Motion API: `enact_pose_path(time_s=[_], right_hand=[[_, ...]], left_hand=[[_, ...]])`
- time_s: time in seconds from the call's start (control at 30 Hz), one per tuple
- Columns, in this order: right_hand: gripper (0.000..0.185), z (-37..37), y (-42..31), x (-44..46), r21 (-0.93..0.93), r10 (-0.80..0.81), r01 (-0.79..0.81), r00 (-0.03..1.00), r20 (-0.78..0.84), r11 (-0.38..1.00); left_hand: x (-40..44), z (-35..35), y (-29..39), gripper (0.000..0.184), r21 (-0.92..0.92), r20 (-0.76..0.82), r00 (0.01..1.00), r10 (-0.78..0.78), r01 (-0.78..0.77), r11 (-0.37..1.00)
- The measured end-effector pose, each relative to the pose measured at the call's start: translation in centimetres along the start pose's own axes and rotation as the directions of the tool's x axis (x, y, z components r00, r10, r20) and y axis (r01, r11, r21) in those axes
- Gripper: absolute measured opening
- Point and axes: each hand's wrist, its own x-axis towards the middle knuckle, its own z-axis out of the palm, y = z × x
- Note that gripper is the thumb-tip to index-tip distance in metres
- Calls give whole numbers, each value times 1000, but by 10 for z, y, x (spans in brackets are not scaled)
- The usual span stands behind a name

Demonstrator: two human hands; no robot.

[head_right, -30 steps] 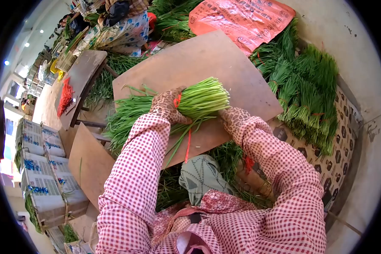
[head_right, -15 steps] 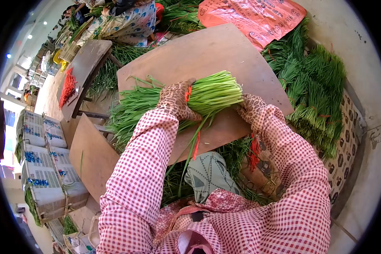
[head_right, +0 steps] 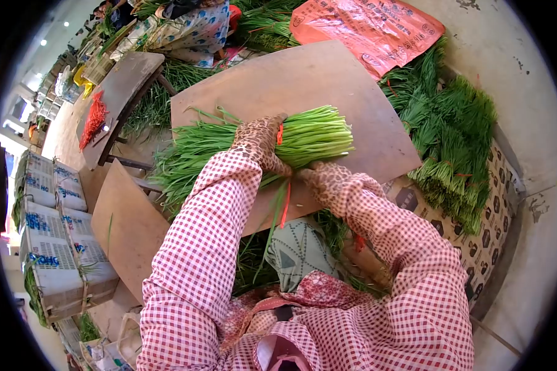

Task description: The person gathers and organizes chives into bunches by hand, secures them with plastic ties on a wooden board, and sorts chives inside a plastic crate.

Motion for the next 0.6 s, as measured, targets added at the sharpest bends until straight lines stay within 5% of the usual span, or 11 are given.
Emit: enact_pose_path(time_s=[0.17, 0.3, 0.43, 0.6], right_hand=[[35, -8, -9, 22, 127, -4, 0, 999, 34, 992], [34, -10, -6, 15, 170, -48, 38, 997, 57, 985], [34, -8, -10, -11, 173, -166, 150, 982, 87, 973], [38, 19, -24, -14, 88, -348, 338, 920, 177, 937]], left_hand=[[2, 1, -2, 110, 28, 71, 997, 8, -10, 1000], [0, 13, -3, 108, 91, -61, 998, 35, -29, 995], [2, 9, 3, 111, 138, 111, 991, -74, 58, 989], [0, 16, 0, 101, 107, -53, 999, -13, 19, 994]])
